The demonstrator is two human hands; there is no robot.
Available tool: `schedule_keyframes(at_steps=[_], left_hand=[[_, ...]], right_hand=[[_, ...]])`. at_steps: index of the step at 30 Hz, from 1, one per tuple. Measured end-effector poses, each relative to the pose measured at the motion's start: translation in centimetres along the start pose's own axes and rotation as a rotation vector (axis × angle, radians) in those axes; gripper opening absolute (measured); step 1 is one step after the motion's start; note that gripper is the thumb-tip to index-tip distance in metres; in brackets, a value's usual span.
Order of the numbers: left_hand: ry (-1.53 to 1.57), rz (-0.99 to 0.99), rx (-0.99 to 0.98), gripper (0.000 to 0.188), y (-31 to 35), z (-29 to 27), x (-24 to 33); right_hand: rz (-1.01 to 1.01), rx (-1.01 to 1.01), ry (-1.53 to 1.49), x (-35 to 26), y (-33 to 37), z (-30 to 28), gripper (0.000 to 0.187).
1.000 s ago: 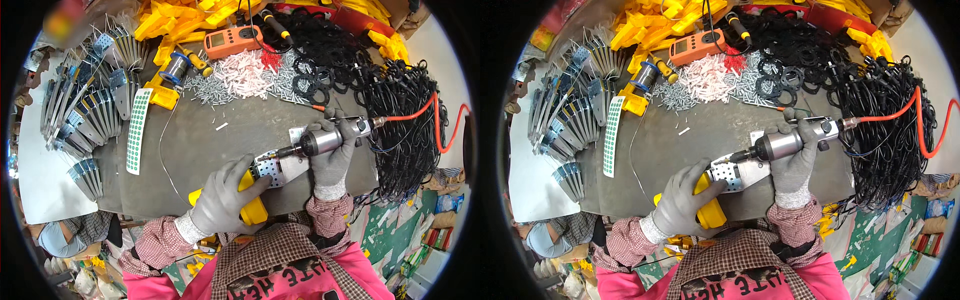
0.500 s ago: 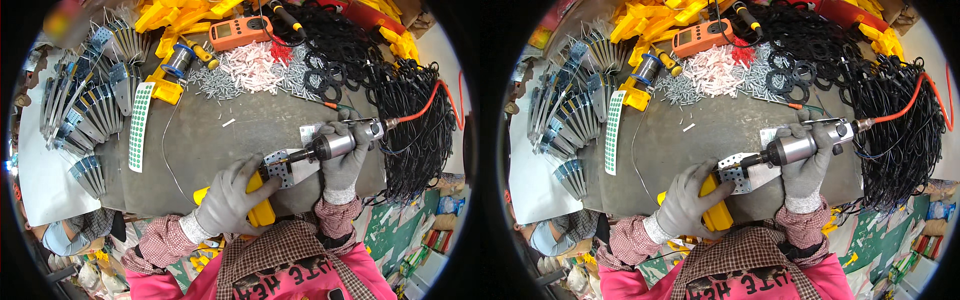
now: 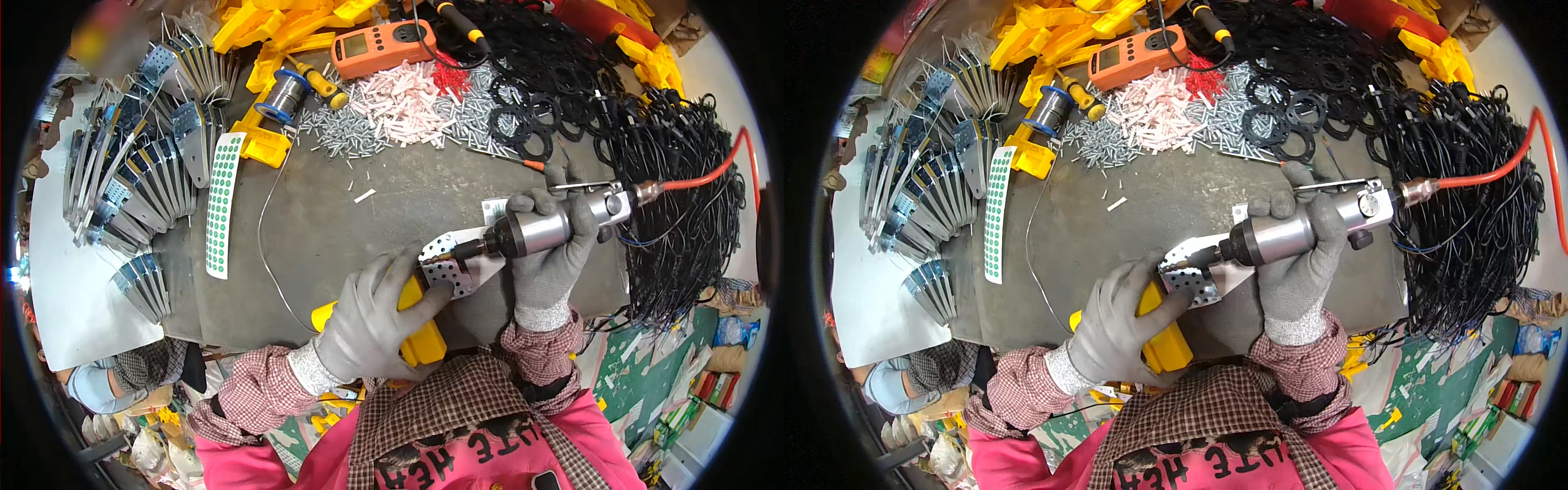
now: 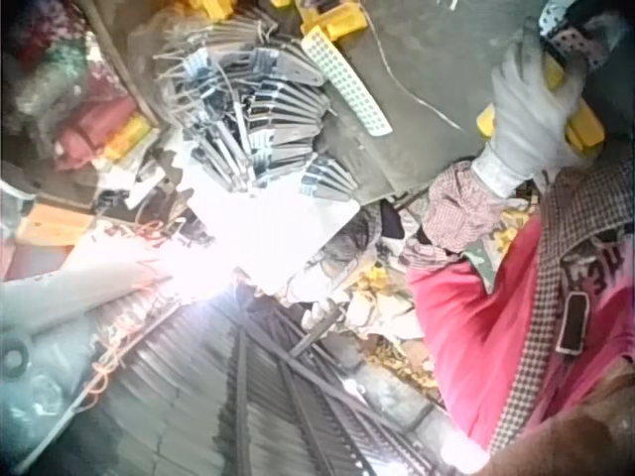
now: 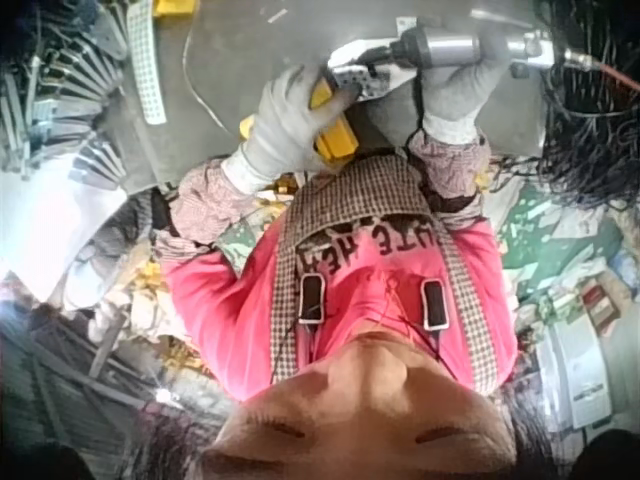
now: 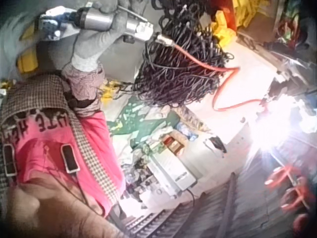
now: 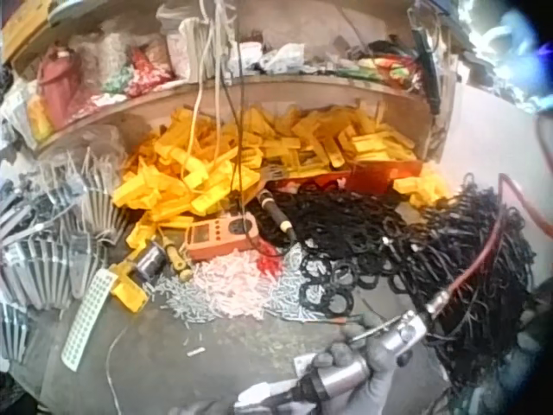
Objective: Assembling a yellow electronic device housing by soldering wires and attaching metal components using pneumatic and hand tools.
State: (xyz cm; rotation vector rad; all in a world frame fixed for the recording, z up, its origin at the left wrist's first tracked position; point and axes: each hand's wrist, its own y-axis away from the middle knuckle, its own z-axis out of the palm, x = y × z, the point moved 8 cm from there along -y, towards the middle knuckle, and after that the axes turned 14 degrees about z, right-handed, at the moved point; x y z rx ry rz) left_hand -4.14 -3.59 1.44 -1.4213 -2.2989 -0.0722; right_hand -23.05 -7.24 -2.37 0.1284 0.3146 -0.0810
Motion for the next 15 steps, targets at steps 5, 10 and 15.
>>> schedule_keyframes(at_steps=[5, 10, 15], left_hand=[[0.015, -0.057, 0.03, 0.092, 0.4, 0.5, 0.2], [0.001, -0.074, 0.019, 0.096, 0.0, 0.5, 0.2], [-0.003, -0.056, 0.043, 0.098, -0.1, 0.6, 0.4]], right_hand=[[-0.061, 0.092, -0.121, -2.1, 1.8, -3.7, 0.03], [0.049, 0.162, -0.244, -1.4, 1.6, -4.7, 0.021], [0.009, 0.149, -0.157, -1.4, 1.7, -4.1, 0.026]])
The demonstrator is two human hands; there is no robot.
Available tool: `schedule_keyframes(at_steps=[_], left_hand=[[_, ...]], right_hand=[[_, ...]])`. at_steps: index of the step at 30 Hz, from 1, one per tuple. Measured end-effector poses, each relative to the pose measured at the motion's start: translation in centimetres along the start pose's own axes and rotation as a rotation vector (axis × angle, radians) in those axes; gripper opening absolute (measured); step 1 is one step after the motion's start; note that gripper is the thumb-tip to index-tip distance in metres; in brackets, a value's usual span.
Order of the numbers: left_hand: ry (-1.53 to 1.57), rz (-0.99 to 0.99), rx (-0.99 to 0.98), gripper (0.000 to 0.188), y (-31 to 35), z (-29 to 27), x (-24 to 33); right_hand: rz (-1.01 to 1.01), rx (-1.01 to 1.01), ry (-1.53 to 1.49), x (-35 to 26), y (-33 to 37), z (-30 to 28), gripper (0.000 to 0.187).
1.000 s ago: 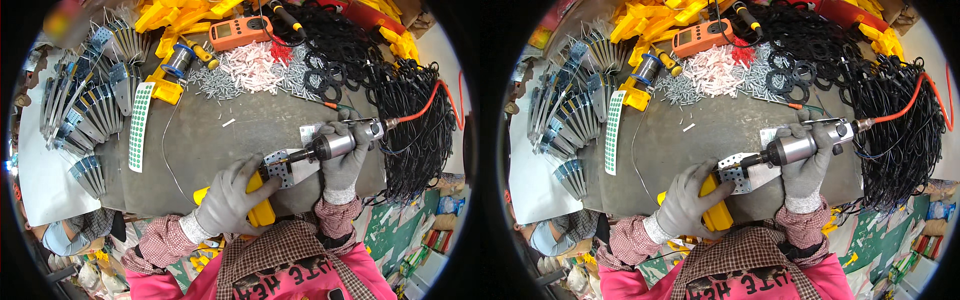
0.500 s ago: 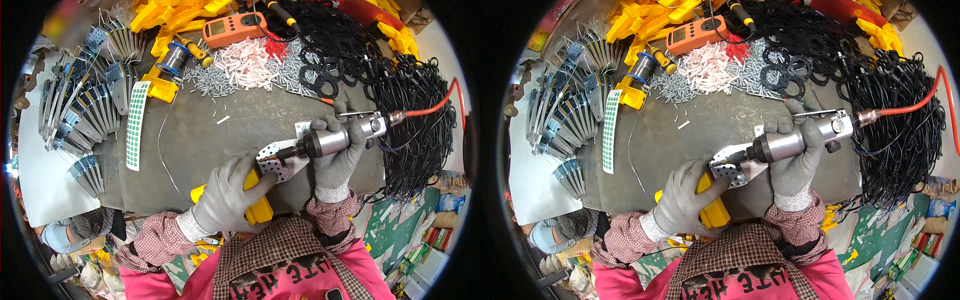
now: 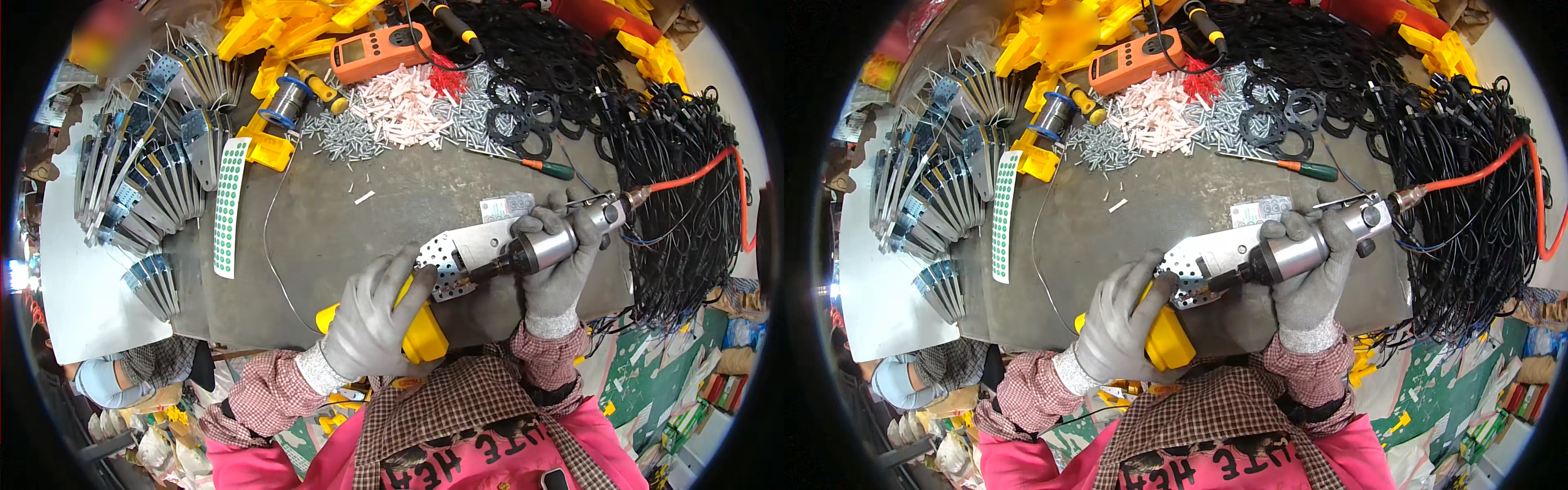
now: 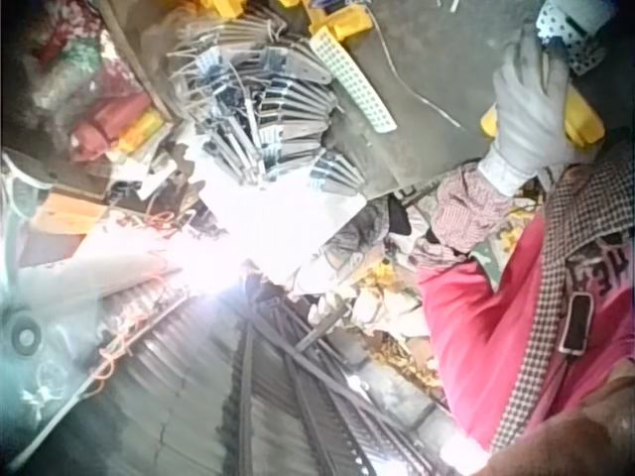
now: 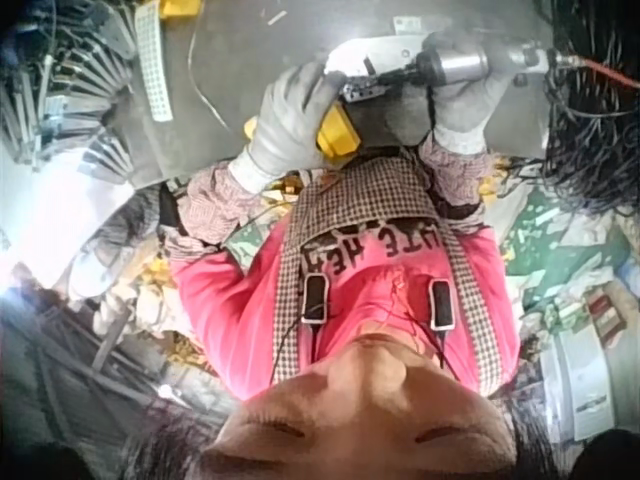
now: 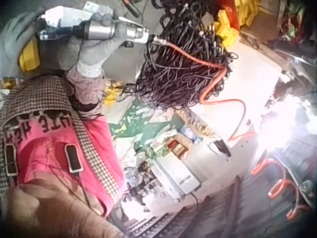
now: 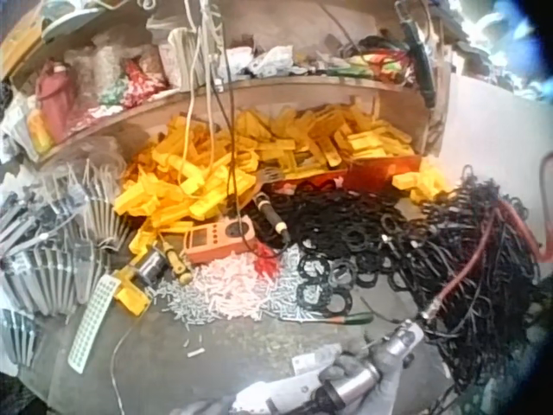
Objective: Assembling a yellow electronic device housing by soldering wires and attaching metal components using pneumatic and hand tools.
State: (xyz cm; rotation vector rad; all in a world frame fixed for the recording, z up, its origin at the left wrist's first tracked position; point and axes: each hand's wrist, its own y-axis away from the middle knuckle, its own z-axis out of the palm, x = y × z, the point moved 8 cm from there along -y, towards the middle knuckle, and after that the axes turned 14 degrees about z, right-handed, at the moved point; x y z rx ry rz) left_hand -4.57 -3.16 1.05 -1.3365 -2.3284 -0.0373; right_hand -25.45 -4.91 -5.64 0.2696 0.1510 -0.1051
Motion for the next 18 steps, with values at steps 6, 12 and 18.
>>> schedule_keyframes(at_steps=[6, 12, 18], left_hand=[[-0.21, -0.004, -0.24, 0.083, -2.7, -2.1, 2.1], [-0.087, -0.216, -0.261, 0.042, -7.2, -0.3, -1.5], [0.075, -0.63, -0.109, 0.04, 1.2, -5.0, -7.9]], right_hand=[[0.0, -0.011, 0.233, -1.2, -0.3, 2.3, 0.034], [-0.473, 0.2, 1.628, -12.8, -4.8, 8.2, 0.037], [-0.669, -0.242, 2.573, -6.2, -1.8, 11.8, 0.026]])
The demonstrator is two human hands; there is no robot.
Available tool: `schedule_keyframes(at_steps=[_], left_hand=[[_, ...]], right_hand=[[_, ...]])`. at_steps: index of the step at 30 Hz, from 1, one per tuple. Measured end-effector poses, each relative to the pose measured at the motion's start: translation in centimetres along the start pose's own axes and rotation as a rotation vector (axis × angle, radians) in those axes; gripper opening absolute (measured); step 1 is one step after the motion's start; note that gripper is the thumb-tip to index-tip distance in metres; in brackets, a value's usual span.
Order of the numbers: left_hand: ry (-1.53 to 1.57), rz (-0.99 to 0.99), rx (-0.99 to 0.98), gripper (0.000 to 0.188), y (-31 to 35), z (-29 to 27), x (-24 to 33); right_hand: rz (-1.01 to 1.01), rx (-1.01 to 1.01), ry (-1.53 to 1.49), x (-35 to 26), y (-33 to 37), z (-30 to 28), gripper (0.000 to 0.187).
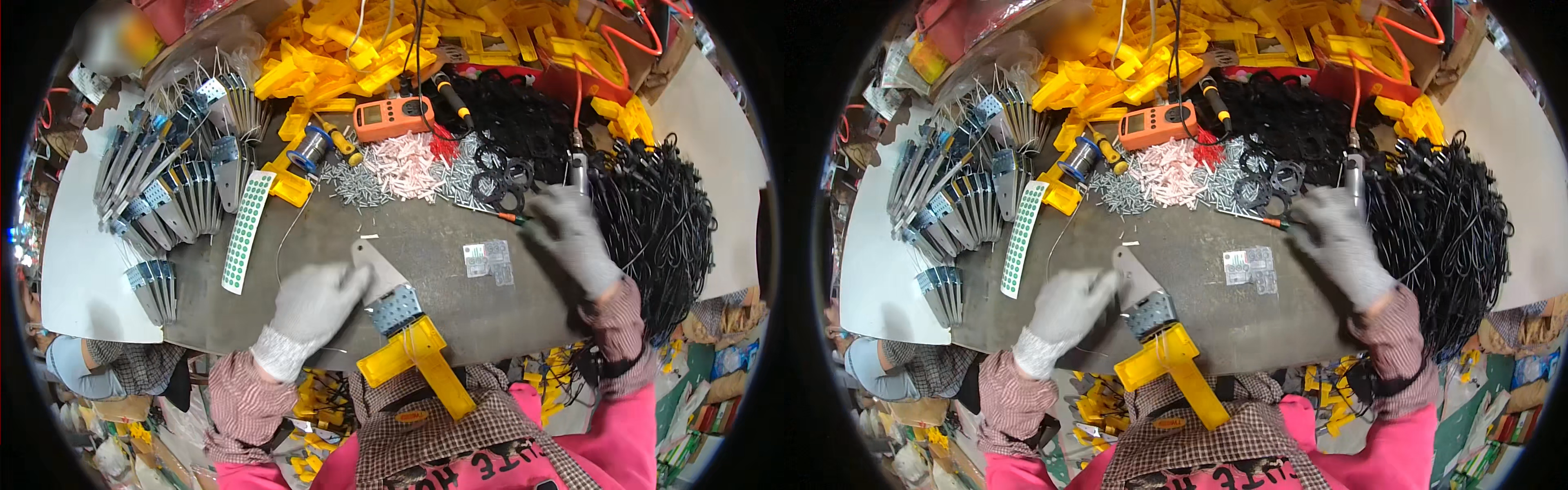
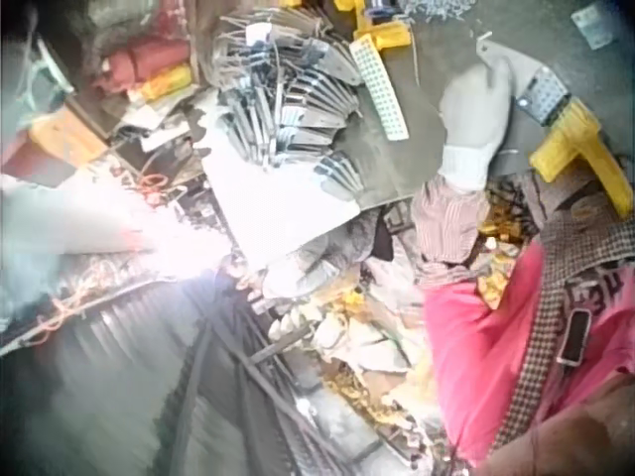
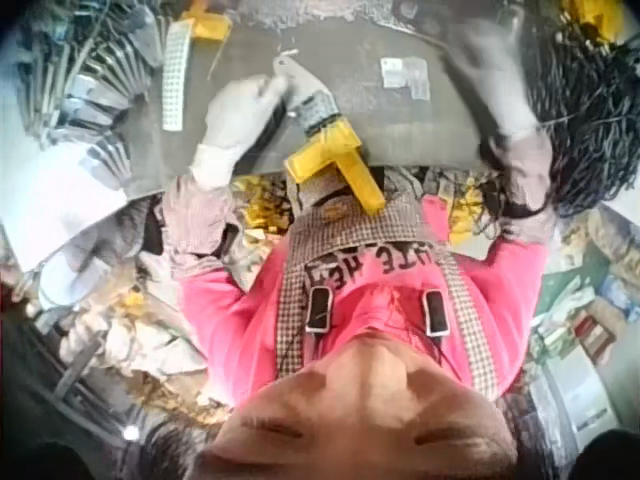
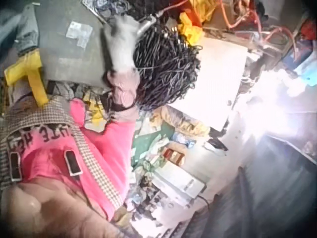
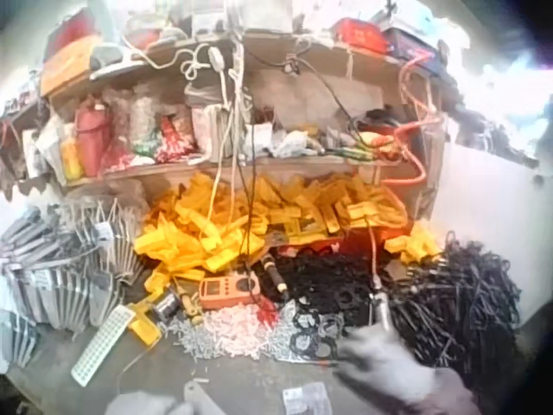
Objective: Assembling a yellow electronic device housing by soldering wires and attaching metal components using pneumatic and hand tools.
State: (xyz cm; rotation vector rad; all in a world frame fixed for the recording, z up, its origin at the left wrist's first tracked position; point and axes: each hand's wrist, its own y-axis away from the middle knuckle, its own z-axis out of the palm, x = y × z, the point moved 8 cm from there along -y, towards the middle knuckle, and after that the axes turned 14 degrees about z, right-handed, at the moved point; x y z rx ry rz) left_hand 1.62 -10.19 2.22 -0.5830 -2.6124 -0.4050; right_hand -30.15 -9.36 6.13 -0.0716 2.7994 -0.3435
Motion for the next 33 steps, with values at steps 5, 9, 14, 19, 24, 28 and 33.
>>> schedule_keyframes(at_steps=[5, 9, 14, 19, 24, 28, 33], left_hand=[[-0.265, 0.231, 0.422, 0.019, -4.4, -0.4, -2.1], [-0.279, 0.235, 0.221, 0.015, -7.2, 0.6, -1.0], [-0.278, 0.303, 0.209, 0.009, -6.5, 1.0, -0.2], [-0.281, 0.419, 0.156, 0.021, -7.9, 0.5, 1.1], [0.028, 0.592, 0.363, 0.014, -6.2, 1.0, 2.8], [0.209, 0.277, 0.516, 0.016, -4.0, 2.8, -1.9], [0.176, 0.371, 0.511, 0.017, -3.7, 2.4, 1.4]], right_hand=[[-0.347, -0.104, 0.181, -2.1, -1.8, 4.4, 0.035], [-0.596, -0.004, 0.259, -4.2, -6.4, 3.5, 0.031], [-0.477, -0.189, -0.028, -9.3, -3.8, 3.9, 0.025], [-0.716, -0.431, -0.681, -14.1, 11.7, 8.4, 0.042], [-0.561, -0.582, -0.673, -7.2, 2.5, 7.4, 0.033], [-0.041, 0.164, -0.168, 1.3, -3.6, -8.4, 0.022], [0.724, 0.134, 0.632, 23.4, -6.2, -15.4, 0.05]])
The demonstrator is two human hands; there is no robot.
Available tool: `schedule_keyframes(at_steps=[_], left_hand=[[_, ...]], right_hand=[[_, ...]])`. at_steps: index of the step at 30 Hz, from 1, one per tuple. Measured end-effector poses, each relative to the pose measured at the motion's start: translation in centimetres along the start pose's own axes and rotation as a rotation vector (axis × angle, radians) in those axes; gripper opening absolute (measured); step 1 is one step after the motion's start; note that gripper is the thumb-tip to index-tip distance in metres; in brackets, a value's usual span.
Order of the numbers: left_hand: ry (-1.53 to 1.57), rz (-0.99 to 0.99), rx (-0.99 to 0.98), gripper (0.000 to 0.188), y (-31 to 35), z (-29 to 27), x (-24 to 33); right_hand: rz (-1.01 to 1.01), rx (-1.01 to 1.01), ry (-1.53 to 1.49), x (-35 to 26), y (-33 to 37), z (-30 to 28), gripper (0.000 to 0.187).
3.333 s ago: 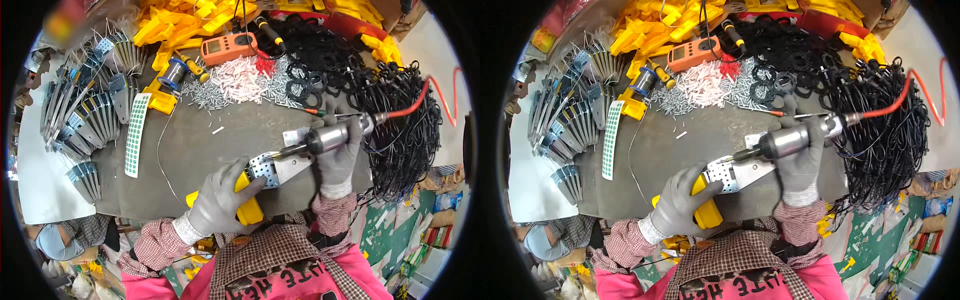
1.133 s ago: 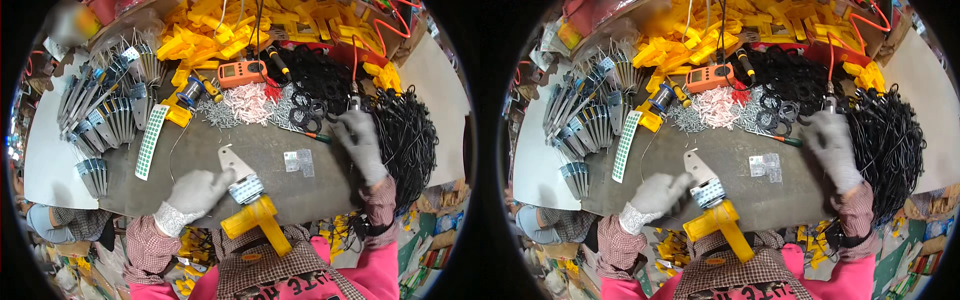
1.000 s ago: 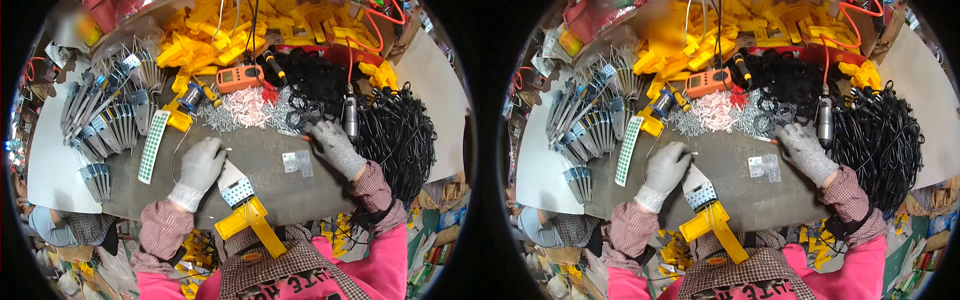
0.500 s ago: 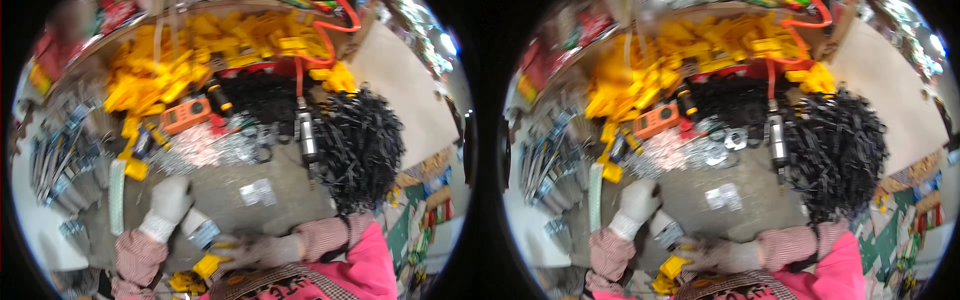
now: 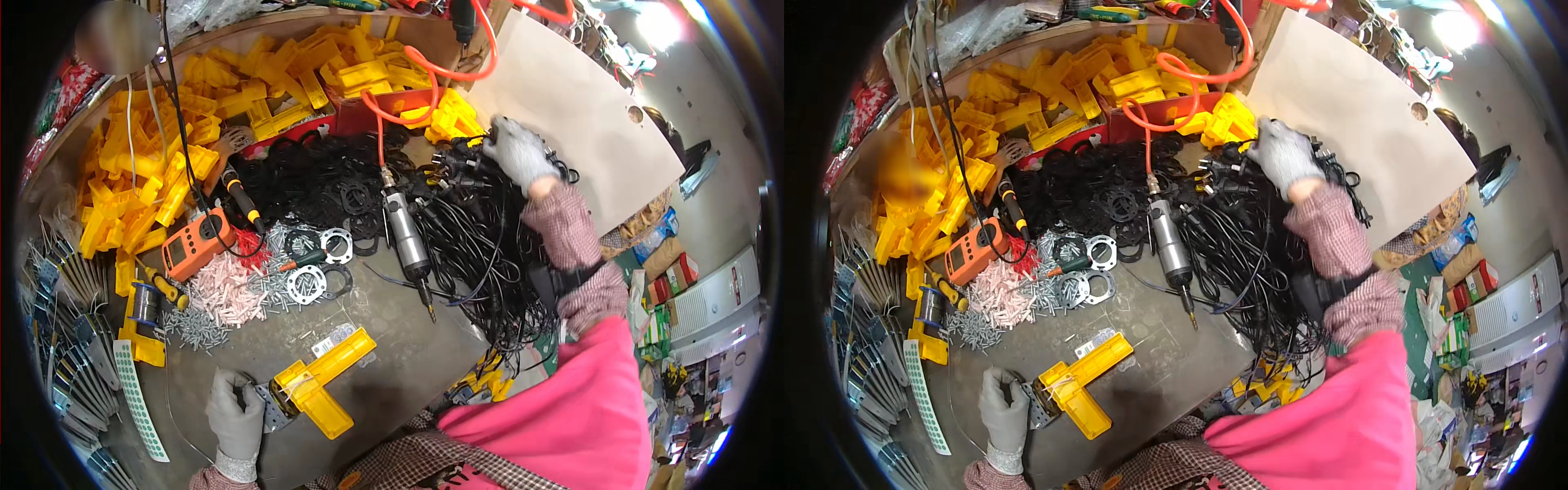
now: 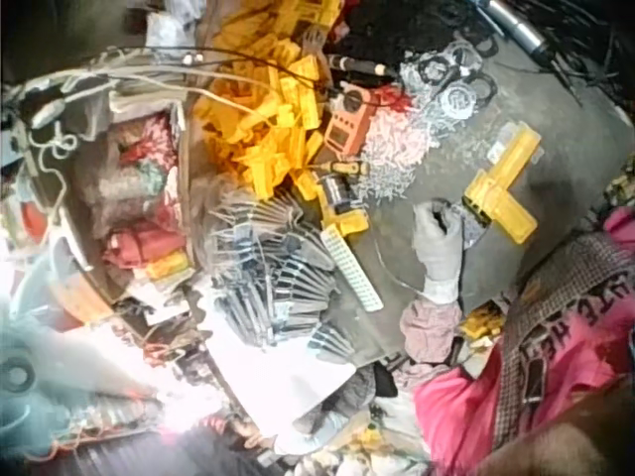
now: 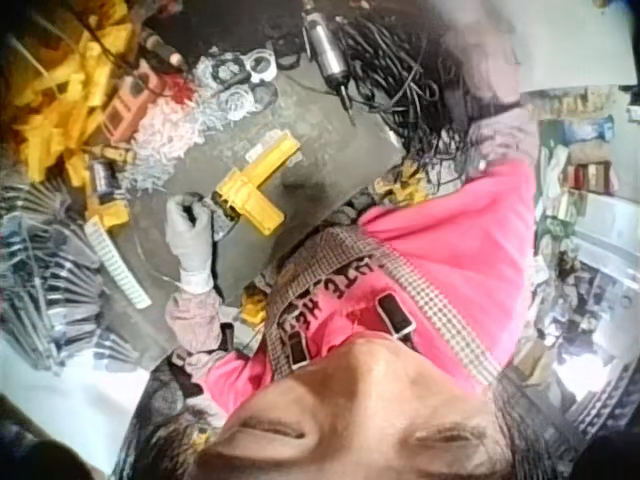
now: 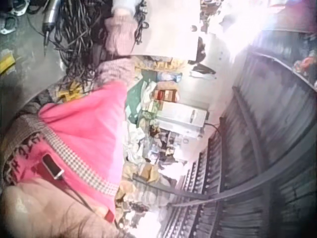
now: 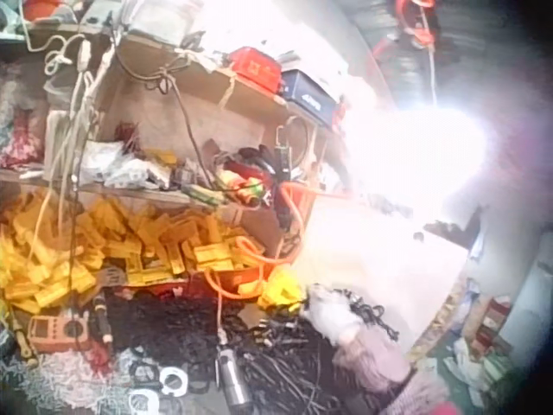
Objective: Assembling a yellow electronic device housing by soldering wires and attaching metal components using pneumatic and hand tools.
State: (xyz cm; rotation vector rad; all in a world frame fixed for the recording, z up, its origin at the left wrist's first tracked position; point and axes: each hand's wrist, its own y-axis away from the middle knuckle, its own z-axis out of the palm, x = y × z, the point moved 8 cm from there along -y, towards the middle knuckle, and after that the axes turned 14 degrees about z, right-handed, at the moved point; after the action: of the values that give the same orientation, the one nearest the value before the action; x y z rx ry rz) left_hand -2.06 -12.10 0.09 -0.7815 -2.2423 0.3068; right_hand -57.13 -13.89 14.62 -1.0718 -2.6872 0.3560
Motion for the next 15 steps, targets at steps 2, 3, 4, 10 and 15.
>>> schedule_keyframes(at_steps=[2, 3, 4, 10, 15], left_hand=[[0.016, -0.061, 0.014, 0.017, 0.9, 0.0, -0.9], [-0.013, -0.04, 0.0, 0.018, 1.4, -0.2, -0.8], [-0.018, -0.042, -0.002, 0.018, 1.8, -0.5, -0.7], [-0.091, 0.041, 0.044, 0.02, 2.7, -1.7, 0.6], [-0.021, 0.023, 0.042, 0.016, 2.5, -1.6, 0.3]], right_hand=[[0.018, -0.122, 0.027, -1.9, -0.6, -1.2, 0.055], [0.034, -0.249, 0.058, -2.6, -0.3, -0.7, 0.061], [0.031, -0.252, 0.054, -2.7, -0.1, -0.5, 0.061], [-0.192, -0.111, -0.17, -3.1, 4.9, -2.7, 0.079], [-0.01, -0.05, 0.097, -2.2, 1.0, -1.3, 0.045]])
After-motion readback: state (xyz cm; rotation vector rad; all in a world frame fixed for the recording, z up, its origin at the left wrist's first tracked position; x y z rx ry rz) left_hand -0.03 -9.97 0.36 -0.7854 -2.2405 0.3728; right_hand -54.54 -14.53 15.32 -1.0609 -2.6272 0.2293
